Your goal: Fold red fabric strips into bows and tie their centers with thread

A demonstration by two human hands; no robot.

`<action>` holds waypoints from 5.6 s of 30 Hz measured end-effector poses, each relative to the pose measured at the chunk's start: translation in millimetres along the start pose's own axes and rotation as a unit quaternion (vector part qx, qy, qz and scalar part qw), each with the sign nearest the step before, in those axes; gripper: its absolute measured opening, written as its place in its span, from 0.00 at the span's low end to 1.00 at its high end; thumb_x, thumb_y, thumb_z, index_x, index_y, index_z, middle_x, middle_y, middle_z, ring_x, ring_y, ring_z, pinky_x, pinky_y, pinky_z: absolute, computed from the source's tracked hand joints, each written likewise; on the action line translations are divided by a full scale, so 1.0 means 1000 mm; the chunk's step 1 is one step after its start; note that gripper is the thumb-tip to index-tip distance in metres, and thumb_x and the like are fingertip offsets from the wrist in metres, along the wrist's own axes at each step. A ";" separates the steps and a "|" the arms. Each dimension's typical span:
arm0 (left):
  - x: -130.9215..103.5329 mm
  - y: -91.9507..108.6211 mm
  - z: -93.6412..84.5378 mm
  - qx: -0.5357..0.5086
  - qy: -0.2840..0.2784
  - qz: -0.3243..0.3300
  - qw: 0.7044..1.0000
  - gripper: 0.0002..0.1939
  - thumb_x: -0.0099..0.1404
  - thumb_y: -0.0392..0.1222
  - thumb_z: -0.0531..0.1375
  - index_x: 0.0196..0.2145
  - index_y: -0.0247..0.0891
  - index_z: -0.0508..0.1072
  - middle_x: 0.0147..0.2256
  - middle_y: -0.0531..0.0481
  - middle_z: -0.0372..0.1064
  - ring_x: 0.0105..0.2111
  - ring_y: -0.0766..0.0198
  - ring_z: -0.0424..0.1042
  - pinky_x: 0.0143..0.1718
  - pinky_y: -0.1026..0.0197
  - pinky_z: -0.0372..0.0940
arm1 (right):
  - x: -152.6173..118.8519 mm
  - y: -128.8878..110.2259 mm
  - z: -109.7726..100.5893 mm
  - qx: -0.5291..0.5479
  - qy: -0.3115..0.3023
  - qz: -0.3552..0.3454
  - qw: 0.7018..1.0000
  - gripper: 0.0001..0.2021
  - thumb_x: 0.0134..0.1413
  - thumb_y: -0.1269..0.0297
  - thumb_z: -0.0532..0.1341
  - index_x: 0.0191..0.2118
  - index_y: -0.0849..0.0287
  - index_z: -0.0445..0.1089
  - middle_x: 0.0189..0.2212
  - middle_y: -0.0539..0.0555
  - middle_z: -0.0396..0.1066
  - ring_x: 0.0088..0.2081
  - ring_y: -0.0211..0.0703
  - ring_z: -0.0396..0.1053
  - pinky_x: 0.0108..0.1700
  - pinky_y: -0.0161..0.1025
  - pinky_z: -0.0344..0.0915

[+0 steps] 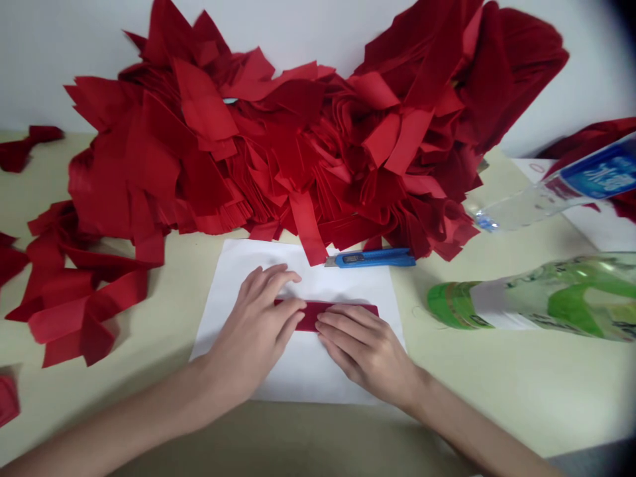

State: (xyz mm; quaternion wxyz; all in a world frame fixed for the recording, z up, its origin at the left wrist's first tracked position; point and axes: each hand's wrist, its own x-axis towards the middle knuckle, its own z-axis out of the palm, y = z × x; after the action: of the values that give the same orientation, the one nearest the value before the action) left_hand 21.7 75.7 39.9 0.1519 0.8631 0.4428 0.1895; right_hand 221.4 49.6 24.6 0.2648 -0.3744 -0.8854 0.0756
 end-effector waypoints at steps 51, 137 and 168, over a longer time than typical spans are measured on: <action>0.026 -0.003 0.008 -0.073 -0.091 -0.044 0.992 0.06 0.60 0.35 0.60 0.26 0.42 0.74 0.29 0.54 0.74 0.42 0.58 0.66 0.48 0.46 0.49 | 0.026 0.012 0.003 0.099 -0.065 0.181 0.976 0.05 0.52 0.77 0.61 0.29 0.61 0.71 0.26 0.50 0.69 0.34 0.40 0.62 0.40 0.39 0.60; 0.028 0.003 0.004 -0.041 -0.107 -0.063 0.991 0.12 0.57 0.32 0.53 0.21 0.40 0.73 0.20 0.52 0.70 0.20 0.64 0.65 0.22 0.61 0.54 | 0.056 0.022 -0.020 0.091 -0.235 0.236 0.939 0.09 0.46 0.75 0.62 0.20 0.56 0.73 0.15 0.44 0.67 0.19 0.31 0.56 0.26 0.35 0.48; 0.050 -0.005 -0.001 -0.026 -0.216 -0.015 0.976 0.09 0.56 0.31 0.54 0.21 0.38 0.67 0.21 0.53 0.65 0.23 0.65 0.64 0.25 0.61 0.59 | 0.043 0.025 -0.013 0.014 -0.201 0.137 0.970 0.06 0.54 0.71 0.58 0.28 0.60 0.68 0.28 0.49 0.69 0.29 0.35 0.63 0.31 0.34 0.55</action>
State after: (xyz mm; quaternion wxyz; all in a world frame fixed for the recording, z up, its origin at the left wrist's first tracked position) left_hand 44.8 119.7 48.1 0.2689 0.8725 0.4079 0.0078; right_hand 219.5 96.7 44.9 0.0740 -0.4658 -0.8594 0.1976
